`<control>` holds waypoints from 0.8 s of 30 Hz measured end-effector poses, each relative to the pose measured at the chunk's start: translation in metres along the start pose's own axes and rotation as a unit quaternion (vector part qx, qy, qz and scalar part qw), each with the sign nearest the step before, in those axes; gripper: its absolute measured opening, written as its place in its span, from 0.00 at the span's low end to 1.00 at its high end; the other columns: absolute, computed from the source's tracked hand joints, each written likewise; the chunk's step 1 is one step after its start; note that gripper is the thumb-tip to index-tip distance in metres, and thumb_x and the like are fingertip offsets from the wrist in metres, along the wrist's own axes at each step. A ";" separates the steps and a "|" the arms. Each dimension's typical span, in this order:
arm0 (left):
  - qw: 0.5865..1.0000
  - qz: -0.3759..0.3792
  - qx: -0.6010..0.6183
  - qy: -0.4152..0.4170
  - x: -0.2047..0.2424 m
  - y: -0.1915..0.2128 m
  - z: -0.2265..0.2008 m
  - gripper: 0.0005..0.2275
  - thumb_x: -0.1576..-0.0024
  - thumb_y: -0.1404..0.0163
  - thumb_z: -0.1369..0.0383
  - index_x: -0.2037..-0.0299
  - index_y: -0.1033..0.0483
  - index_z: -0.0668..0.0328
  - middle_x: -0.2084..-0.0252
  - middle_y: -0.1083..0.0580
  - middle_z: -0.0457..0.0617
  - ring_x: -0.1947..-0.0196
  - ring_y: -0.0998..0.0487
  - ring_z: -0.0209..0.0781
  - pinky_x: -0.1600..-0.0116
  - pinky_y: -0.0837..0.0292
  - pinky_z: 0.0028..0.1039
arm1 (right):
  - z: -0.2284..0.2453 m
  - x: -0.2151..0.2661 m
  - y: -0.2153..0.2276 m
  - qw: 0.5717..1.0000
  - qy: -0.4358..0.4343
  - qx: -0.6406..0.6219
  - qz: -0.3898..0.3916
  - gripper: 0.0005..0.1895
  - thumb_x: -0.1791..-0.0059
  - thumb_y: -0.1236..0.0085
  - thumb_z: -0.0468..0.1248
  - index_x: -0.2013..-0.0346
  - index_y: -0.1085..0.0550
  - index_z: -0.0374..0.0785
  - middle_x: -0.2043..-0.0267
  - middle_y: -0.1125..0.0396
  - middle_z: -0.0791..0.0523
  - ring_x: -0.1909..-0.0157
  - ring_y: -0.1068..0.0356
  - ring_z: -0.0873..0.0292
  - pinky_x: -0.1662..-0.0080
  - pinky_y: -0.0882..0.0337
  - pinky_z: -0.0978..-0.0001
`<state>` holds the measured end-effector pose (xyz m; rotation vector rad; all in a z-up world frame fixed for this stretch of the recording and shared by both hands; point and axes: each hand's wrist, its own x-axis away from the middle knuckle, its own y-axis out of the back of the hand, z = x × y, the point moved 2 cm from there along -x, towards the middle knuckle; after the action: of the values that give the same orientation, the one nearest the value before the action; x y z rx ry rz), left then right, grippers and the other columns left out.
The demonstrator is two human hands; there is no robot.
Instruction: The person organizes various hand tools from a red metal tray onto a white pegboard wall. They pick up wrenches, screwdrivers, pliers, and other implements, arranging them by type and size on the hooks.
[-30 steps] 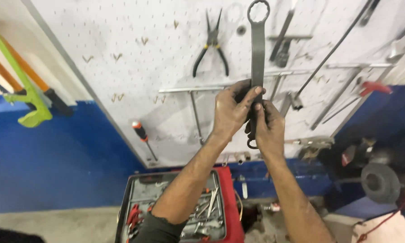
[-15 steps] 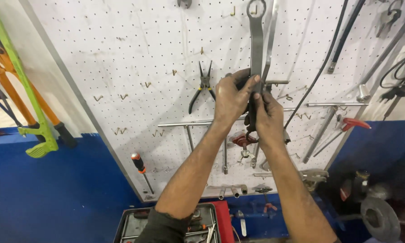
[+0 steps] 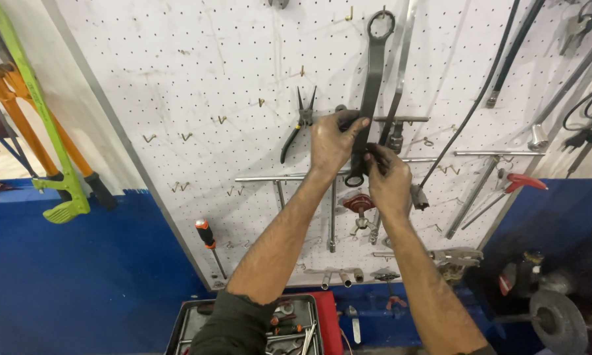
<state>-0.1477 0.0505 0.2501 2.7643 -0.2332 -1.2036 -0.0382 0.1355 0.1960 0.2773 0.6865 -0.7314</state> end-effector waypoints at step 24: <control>0.995 0.033 0.097 -0.001 -0.007 0.014 -0.022 0.14 0.50 0.39 0.59 0.58 0.18 0.57 0.64 0.20 0.55 0.63 0.18 0.53 0.64 0.18 0.32 | 0.033 -0.005 -0.002 0.989 0.124 0.022 -0.078 0.14 0.50 0.41 0.28 0.49 0.25 0.36 0.57 0.27 0.43 0.59 0.25 0.42 0.65 0.24 0.57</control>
<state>-0.1379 0.0393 0.2723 2.8916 -0.4609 -1.2296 -0.0266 0.1214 0.2242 0.3605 0.9364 -0.8715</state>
